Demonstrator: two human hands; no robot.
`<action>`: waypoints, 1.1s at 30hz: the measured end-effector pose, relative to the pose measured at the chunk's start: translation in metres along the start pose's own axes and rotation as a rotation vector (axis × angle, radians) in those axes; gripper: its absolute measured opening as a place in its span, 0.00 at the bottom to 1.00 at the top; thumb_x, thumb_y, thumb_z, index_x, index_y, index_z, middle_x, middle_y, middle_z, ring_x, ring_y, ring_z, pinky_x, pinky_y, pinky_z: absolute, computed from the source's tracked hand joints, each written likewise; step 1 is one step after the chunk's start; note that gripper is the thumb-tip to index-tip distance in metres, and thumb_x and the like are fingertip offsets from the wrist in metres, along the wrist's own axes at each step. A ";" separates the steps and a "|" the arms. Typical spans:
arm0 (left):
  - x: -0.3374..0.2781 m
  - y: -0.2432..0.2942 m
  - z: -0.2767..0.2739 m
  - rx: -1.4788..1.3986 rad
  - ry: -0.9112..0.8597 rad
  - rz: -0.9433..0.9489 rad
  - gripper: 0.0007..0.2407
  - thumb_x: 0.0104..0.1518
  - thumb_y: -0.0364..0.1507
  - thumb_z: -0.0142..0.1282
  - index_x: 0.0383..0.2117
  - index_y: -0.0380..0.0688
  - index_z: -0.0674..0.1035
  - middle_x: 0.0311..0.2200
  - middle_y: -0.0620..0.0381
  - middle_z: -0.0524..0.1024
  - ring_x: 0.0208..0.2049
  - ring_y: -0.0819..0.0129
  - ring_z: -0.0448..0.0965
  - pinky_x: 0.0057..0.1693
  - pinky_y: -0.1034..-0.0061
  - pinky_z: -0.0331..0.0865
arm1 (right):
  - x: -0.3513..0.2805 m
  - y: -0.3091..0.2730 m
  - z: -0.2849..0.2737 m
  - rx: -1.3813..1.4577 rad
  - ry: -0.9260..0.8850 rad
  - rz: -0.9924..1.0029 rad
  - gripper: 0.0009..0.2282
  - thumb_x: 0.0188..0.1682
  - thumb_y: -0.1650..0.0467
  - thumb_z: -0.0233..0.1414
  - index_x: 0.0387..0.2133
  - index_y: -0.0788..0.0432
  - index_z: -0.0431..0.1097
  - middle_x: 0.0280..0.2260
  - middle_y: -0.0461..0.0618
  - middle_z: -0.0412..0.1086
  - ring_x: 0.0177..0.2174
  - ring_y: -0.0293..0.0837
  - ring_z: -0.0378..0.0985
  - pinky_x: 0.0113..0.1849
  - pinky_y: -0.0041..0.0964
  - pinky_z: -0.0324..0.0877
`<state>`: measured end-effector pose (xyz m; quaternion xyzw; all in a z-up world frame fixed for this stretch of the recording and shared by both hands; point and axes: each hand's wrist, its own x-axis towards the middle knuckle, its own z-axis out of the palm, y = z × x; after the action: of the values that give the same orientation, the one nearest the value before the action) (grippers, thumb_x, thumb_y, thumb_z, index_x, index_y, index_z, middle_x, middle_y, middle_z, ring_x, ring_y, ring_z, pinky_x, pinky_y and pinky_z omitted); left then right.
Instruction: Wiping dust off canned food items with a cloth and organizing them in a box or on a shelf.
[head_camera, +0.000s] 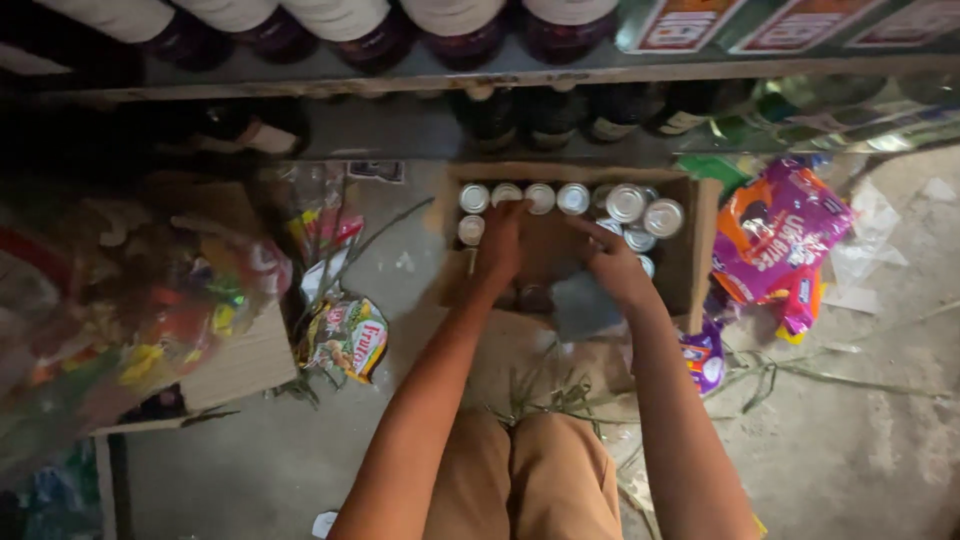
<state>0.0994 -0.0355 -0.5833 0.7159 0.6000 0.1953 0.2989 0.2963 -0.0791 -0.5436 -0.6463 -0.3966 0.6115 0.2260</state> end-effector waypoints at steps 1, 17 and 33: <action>0.000 -0.012 0.002 0.003 0.006 -0.012 0.18 0.58 0.25 0.60 0.56 0.48 0.75 0.56 0.48 0.71 0.55 0.47 0.73 0.56 0.57 0.69 | 0.019 0.016 0.004 -0.004 -0.013 -0.001 0.25 0.50 0.74 0.46 0.64 0.55 0.71 0.49 0.64 0.76 0.39 0.41 0.69 0.43 0.36 0.67; -0.016 -0.095 0.021 0.225 -0.039 0.004 0.27 0.59 0.24 0.52 0.66 0.40 0.61 0.67 0.46 0.61 0.67 0.39 0.57 0.65 0.54 0.62 | 0.135 0.072 0.079 -0.113 -0.218 -0.436 0.36 0.37 0.76 0.48 0.66 0.66 0.56 0.62 0.64 0.64 0.61 0.54 0.65 0.59 0.42 0.62; -0.004 -0.093 0.023 -0.102 -0.047 -0.187 0.34 0.50 0.20 0.59 0.67 0.43 0.59 0.59 0.38 0.65 0.58 0.42 0.69 0.60 0.57 0.67 | 0.108 0.069 0.058 0.509 -0.197 -0.149 0.29 0.43 0.74 0.44 0.64 0.60 0.63 0.59 0.51 0.70 0.59 0.45 0.71 0.60 0.37 0.62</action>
<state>0.0440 -0.0344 -0.6619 0.6451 0.6463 0.1799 0.3658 0.2498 -0.0451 -0.6723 -0.4752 -0.2967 0.7330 0.3857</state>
